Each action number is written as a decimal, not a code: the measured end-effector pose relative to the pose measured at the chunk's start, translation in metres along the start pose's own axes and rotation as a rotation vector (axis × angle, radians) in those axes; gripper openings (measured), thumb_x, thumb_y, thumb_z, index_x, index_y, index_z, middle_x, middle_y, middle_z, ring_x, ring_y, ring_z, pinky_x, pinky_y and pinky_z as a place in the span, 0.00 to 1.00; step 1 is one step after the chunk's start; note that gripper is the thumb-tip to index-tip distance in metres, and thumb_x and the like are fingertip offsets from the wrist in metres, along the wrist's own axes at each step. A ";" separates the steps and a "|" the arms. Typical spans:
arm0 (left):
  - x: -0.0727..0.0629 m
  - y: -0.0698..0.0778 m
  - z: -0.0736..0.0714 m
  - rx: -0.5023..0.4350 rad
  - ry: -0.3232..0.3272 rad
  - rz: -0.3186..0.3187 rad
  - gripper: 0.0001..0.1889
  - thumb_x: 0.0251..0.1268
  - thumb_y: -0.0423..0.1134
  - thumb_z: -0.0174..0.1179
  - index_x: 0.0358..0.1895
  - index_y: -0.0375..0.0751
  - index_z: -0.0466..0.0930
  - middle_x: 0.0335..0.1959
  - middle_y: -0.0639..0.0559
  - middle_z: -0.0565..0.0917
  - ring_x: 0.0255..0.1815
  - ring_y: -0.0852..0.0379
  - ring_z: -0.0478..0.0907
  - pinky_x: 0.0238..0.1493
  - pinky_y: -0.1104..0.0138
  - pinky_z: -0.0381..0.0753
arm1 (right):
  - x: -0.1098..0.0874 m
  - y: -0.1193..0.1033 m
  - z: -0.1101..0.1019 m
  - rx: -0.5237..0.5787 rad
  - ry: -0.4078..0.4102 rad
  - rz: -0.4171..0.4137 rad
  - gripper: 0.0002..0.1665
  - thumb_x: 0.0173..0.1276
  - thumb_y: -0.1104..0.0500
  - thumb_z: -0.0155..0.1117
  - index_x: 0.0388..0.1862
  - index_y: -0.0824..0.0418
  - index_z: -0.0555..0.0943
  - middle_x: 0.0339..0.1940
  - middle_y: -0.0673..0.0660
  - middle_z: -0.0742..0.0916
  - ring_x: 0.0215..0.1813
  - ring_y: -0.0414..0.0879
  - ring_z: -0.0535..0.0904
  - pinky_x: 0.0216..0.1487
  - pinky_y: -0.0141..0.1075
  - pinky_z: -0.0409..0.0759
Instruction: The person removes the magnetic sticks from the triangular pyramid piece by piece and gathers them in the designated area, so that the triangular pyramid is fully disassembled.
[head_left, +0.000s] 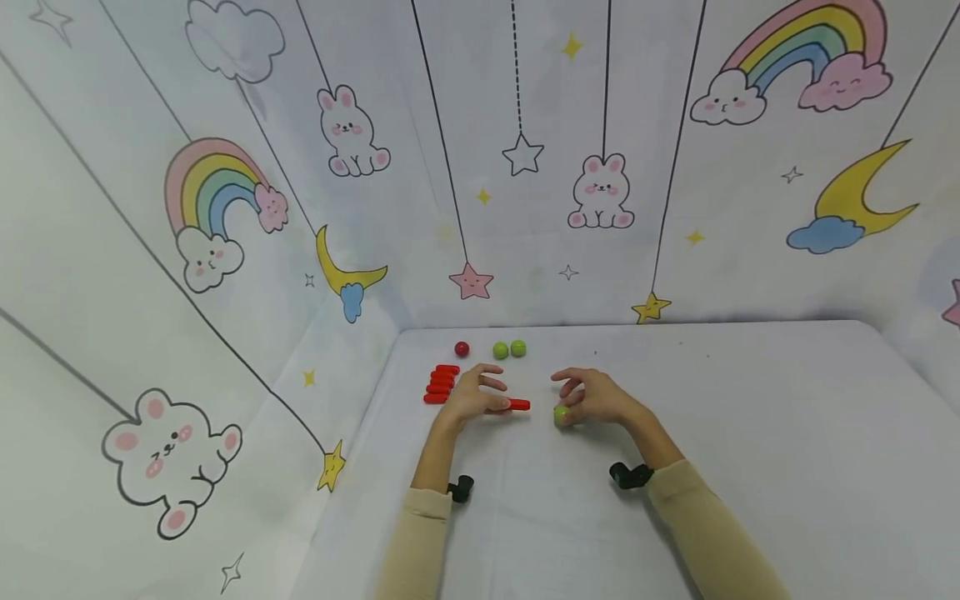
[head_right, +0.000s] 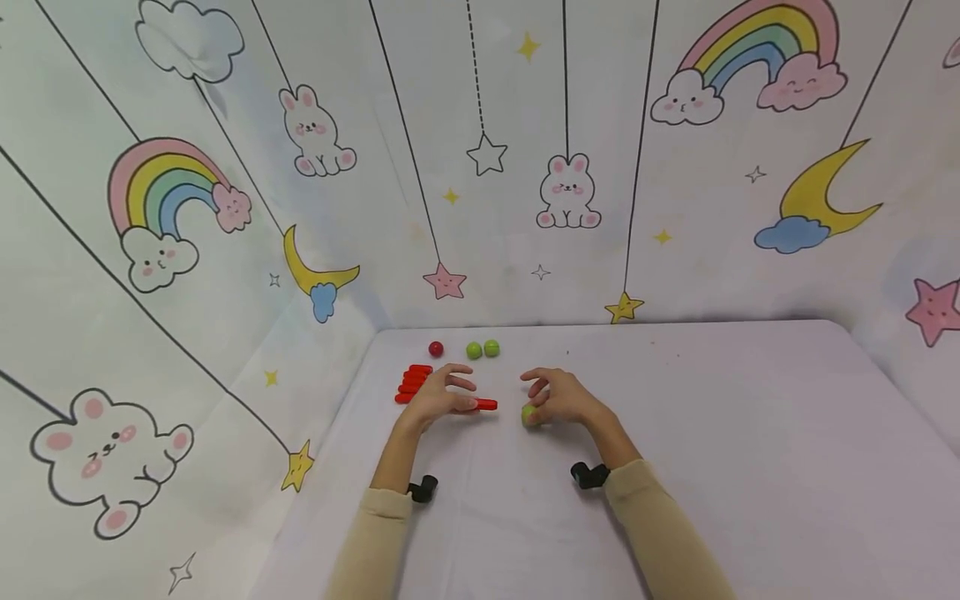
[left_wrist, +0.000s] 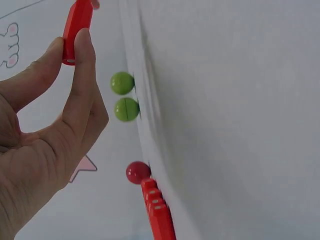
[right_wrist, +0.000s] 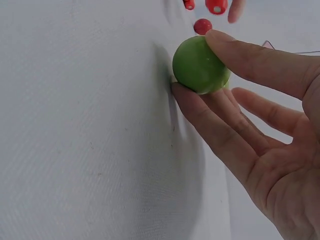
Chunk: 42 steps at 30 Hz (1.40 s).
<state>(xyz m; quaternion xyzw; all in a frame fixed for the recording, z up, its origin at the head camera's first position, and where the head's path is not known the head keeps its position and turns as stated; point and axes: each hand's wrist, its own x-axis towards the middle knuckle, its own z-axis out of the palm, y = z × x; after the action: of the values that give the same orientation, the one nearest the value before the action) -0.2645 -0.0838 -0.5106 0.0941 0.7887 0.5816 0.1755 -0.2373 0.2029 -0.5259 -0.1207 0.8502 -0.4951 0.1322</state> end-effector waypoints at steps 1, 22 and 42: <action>-0.002 -0.001 -0.006 -0.012 0.000 0.002 0.36 0.61 0.28 0.73 0.72 0.34 0.70 0.59 0.34 0.82 0.43 0.49 0.86 0.49 0.60 0.89 | 0.000 0.000 0.000 0.005 -0.005 0.001 0.49 0.51 0.70 0.85 0.73 0.64 0.74 0.54 0.64 0.84 0.52 0.50 0.86 0.43 0.40 0.88; -0.025 -0.039 -0.102 0.035 0.167 -0.073 0.37 0.62 0.33 0.74 0.74 0.40 0.70 0.67 0.36 0.75 0.62 0.40 0.76 0.53 0.59 0.87 | -0.001 0.001 0.001 0.034 -0.014 0.012 0.46 0.53 0.70 0.83 0.71 0.66 0.75 0.56 0.67 0.83 0.53 0.51 0.86 0.44 0.39 0.87; -0.025 -0.055 -0.122 0.125 0.306 -0.215 0.33 0.64 0.33 0.72 0.72 0.39 0.71 0.64 0.35 0.80 0.60 0.40 0.79 0.63 0.53 0.83 | -0.001 -0.002 0.001 0.031 -0.017 0.009 0.45 0.53 0.70 0.83 0.71 0.66 0.75 0.56 0.66 0.83 0.53 0.51 0.86 0.45 0.40 0.87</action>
<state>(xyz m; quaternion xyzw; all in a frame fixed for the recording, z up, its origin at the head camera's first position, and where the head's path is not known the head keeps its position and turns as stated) -0.2858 -0.2173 -0.5263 -0.0693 0.8463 0.5170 0.1084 -0.2362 0.2018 -0.5247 -0.1191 0.8417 -0.5068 0.1436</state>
